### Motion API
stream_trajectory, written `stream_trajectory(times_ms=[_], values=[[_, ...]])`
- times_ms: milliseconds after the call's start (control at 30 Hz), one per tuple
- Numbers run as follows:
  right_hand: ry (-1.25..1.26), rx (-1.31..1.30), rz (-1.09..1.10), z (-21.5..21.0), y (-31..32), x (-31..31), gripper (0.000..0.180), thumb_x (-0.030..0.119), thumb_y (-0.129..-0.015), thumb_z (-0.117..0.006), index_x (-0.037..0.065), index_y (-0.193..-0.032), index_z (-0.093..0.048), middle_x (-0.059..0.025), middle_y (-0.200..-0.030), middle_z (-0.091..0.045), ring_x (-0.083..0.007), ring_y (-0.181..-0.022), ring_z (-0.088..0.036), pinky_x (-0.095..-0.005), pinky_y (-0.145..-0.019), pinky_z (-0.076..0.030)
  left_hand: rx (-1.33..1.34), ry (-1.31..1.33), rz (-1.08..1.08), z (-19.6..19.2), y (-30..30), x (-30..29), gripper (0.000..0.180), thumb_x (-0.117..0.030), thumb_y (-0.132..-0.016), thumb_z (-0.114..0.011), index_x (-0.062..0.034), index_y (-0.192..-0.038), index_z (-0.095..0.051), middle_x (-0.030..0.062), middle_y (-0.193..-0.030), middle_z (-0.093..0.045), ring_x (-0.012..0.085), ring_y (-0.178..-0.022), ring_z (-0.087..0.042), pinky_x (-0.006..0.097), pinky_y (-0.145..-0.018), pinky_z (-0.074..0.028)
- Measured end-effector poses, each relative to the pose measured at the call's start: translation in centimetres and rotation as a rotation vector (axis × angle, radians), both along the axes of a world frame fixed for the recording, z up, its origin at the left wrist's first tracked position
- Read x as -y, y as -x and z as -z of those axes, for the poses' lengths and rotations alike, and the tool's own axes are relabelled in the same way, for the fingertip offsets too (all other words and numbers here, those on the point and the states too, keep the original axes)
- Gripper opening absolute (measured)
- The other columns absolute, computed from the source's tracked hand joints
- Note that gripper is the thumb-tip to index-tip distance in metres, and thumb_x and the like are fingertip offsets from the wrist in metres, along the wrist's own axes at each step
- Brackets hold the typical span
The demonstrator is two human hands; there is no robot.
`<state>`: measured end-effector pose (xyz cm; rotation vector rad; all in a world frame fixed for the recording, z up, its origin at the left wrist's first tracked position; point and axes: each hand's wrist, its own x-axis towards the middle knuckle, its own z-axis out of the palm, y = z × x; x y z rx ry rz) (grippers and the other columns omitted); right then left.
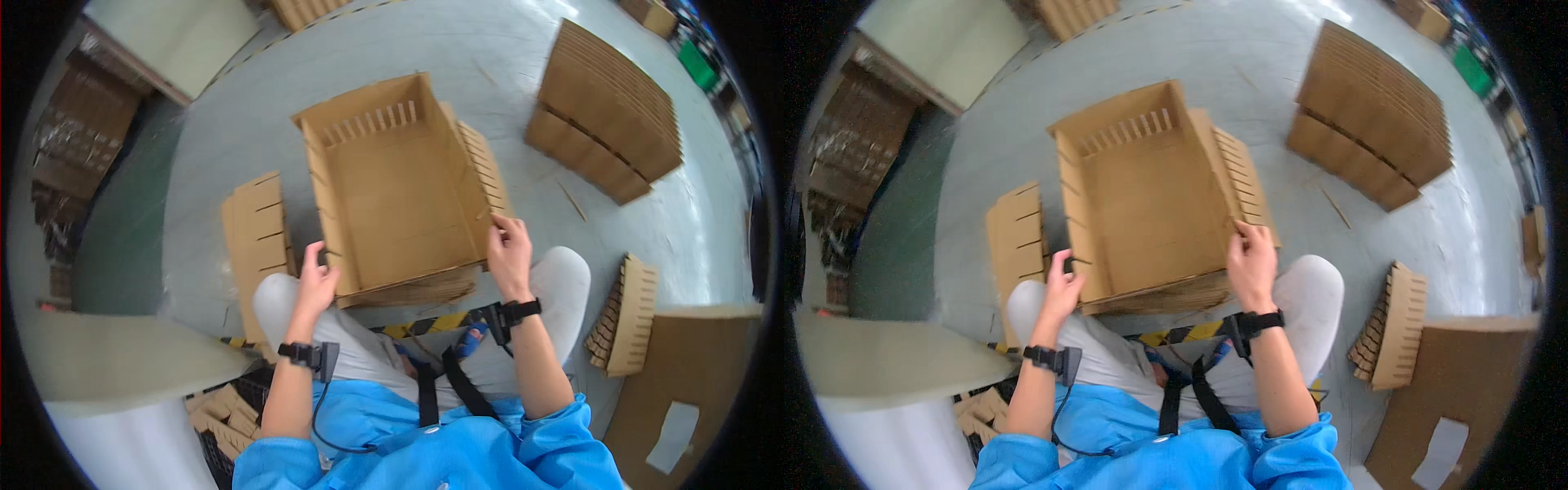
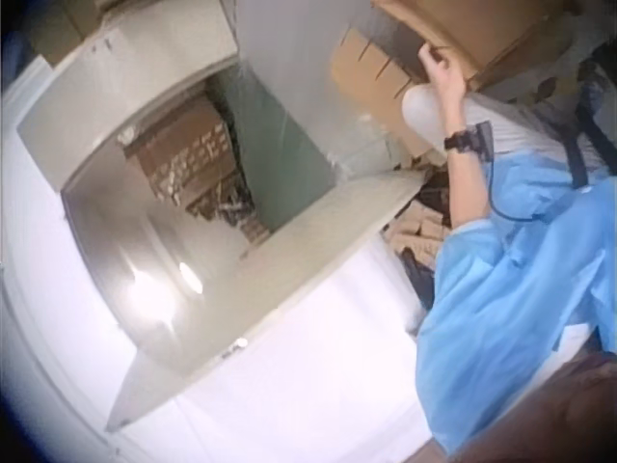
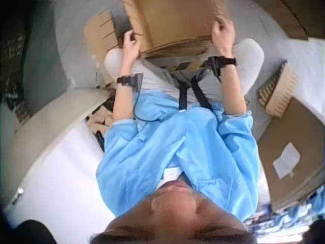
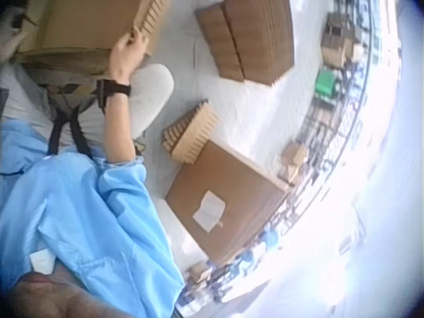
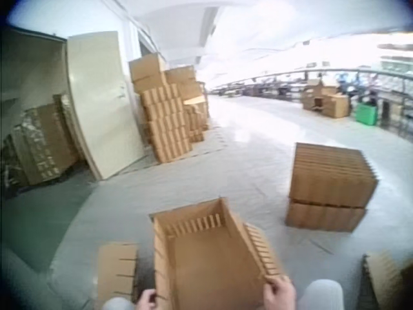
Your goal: Assemble cardboard divider partitions for a shipping box while sitting on the floor.
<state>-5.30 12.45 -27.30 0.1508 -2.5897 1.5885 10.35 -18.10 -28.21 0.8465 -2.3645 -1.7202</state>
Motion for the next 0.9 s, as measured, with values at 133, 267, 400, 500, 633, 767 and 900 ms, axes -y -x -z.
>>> stream_trajectory(times_ms=[133,267,400,500,633,767,900], values=[[0.022,0.073,0.059,0.8,0.0,-0.5,0.019,0.006,-0.086,-0.058,0.0,-0.103,-0.065,-0.0128,-0.095,-0.061,-0.0223,-0.08,-0.061,-0.0316,-0.073,-0.05,0.111,0.064,0.084,-0.8,0.7,-0.7,0.05,0.0,-0.085,-0.053,-0.009,-0.13,-0.034,0.0017,-0.066,-0.048,0.0091,-0.057,-0.041,0.028,-0.049,-0.035],[0.046,-0.013,0.047,-1.0,-0.7,-1.1,0.017,0.005,-0.084,-0.059,0.002,-0.1,-0.065,-0.0149,-0.092,-0.063,-0.0301,-0.085,-0.061,-0.0353,-0.076,-0.049,0.0,0.056,0.04,-0.4,0.4,-1.0,0.044,0.004,-0.083,-0.05,-0.0127,-0.124,-0.046,0.0013,-0.091,-0.053,0.0085,-0.068,-0.052,0.025,-0.054,-0.043],[0.266,-0.233,0.147,-4.2,-0.3,-2.9,0.014,-0.002,-0.082,-0.059,0.001,-0.096,-0.063,-0.0133,-0.09,-0.061,-0.029,-0.082,-0.061,-0.034,-0.074,-0.049,0.114,-0.076,-0.029,-2.6,-0.3,-0.4,0.047,-0.008,-0.089,-0.048,-0.0165,-0.134,-0.041,0.0083,-0.104,-0.061,0.0117,-0.077,-0.056,0.022,-0.062,-0.044],[0.206,-0.389,0.335,-7.3,-0.8,-10.5,0.018,-0.003,-0.083,-0.058,0.001,-0.101,-0.063,-0.0119,-0.093,-0.063,-0.0274,-0.089,-0.061,-0.033,-0.079,-0.048,0.064,-0.114,-0.033,-1.9,-0.2,-1.5,0.05,-0.01,-0.091,-0.05,-0.0157,-0.138,-0.036,0.0079,-0.103,-0.061,0.0094,-0.076,-0.055,0.02,-0.063,-0.042],[-0.16,-0.201,0.609,-2.7,-0.1,-23.9,0.023,0.009,-0.086,-0.06,0.002,-0.108,-0.062,-0.0156,-0.11,-0.06,-0.0299,-0.107,-0.055,-0.0368,-0.093,-0.043,0.071,-0.041,-0.037,-1.1,0.0,-1.8,0.05,-0.007,-0.092,-0.048,-0.0134,-0.14,-0.035,0.0092,-0.111,-0.059,0.0101,-0.08,-0.055,0.021,-0.068,-0.044],[-0.682,0.297,0.73,11.7,-4.8,-39.4,0.055,0.026,-0.082,-0.068,0.004,-0.129,-0.05,-0.0223,-0.131,-0.048,-0.0367,-0.125,-0.043,-0.0443,-0.104,-0.036,0.082,0.043,-0.02,0.9,0.2,-0.3,0.052,-0.001,-0.091,-0.046,-0.0104,-0.141,-0.034,0.0105,-0.122,-0.054,0.0132,-0.087,-0.055,0.026,-0.079,-0.045],[-0.793,0.946,0.839,16.2,-8.5,-42.2,0.095,0.04,-0.075,-0.076,0.01,-0.147,-0.022,-0.0242,-0.149,-0.024,-0.0407,-0.136,-0.028,-0.0489,-0.11,-0.028,0.286,0.317,0.029,0.5,-1.8,1.8,0.057,0.005,-0.088,-0.045,-0.0075,-0.143,-0.032,0.0116,-0.135,-0.045,0.016,-0.097,-0.054,0.028,-0.089,-0.042]])
